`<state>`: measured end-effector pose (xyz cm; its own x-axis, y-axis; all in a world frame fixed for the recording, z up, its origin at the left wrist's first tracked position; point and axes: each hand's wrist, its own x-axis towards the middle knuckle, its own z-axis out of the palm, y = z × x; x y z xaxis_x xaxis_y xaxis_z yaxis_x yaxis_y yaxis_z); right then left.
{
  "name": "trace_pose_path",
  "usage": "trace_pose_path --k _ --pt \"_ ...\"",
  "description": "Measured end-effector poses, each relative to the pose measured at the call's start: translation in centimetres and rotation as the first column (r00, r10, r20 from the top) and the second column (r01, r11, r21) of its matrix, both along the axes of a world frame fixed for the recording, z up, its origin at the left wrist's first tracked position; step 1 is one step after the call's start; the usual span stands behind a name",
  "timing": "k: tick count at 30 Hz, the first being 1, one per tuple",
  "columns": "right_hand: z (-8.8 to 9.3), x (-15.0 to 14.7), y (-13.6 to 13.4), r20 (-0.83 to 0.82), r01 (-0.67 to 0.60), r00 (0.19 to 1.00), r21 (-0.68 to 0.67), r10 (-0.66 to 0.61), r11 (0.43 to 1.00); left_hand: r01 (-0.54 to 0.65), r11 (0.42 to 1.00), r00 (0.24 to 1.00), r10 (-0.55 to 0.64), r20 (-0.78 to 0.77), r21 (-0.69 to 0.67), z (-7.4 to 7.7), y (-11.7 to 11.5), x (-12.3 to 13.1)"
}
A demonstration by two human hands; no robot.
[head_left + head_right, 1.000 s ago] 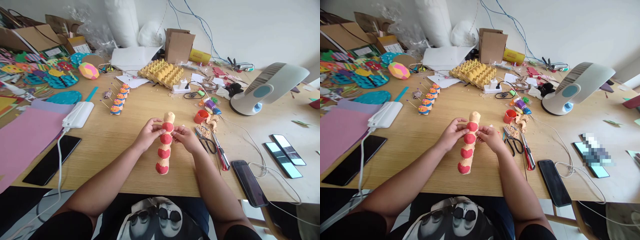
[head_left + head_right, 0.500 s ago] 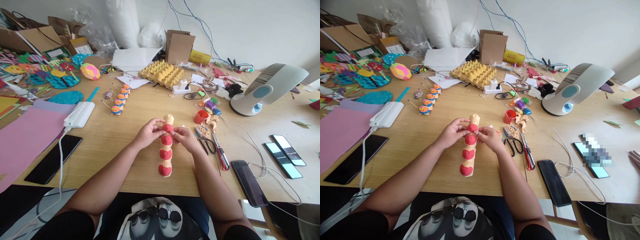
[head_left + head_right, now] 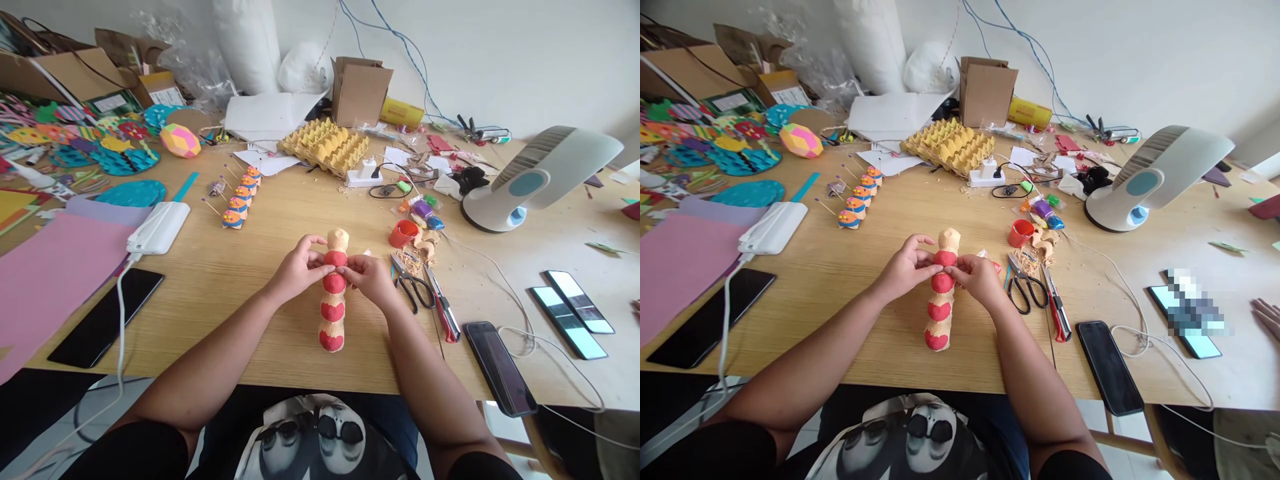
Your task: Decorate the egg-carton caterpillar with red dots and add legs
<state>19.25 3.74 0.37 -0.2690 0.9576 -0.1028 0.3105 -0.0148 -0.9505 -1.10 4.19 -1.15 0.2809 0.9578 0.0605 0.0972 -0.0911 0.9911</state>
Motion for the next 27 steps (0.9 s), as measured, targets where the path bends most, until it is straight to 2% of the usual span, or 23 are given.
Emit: trace_pose_path --k 6,10,13,16,21,27 --pt "0.1 -0.1 -0.2 0.037 -0.014 0.999 0.004 0.014 1.000 0.033 0.998 0.999 -0.031 0.035 -0.056 -0.2 0.3 -0.2" --pt "-0.6 0.1 0.0 0.158 -0.023 0.987 0.032 0.018 0.999 0.034 0.999 0.998 -0.035 -0.045 -0.018 -0.8 0.7 -0.2" --pt "-1.0 0.2 0.2 0.374 -0.046 0.927 0.146 -0.012 0.988 0.042 0.997 0.991 -0.033 -0.132 0.068 -1.3 1.0 -0.2" --pt "-1.2 0.1 0.3 0.502 -0.063 0.864 0.205 -0.049 0.977 0.029 0.989 0.967 0.009 -0.253 0.144 -1.6 1.1 -0.3" --pt "-1.5 -0.3 0.4 0.602 -0.082 0.796 0.211 -0.063 0.974 0.045 0.976 0.907 0.050 -0.418 0.214 -2.0 1.4 -0.4" --pt "-1.2 -0.6 0.0 0.646 -0.027 0.754 0.210 -0.118 0.977 0.024 0.973 0.920 0.067 -0.386 0.228 -2.6 1.7 -0.3"
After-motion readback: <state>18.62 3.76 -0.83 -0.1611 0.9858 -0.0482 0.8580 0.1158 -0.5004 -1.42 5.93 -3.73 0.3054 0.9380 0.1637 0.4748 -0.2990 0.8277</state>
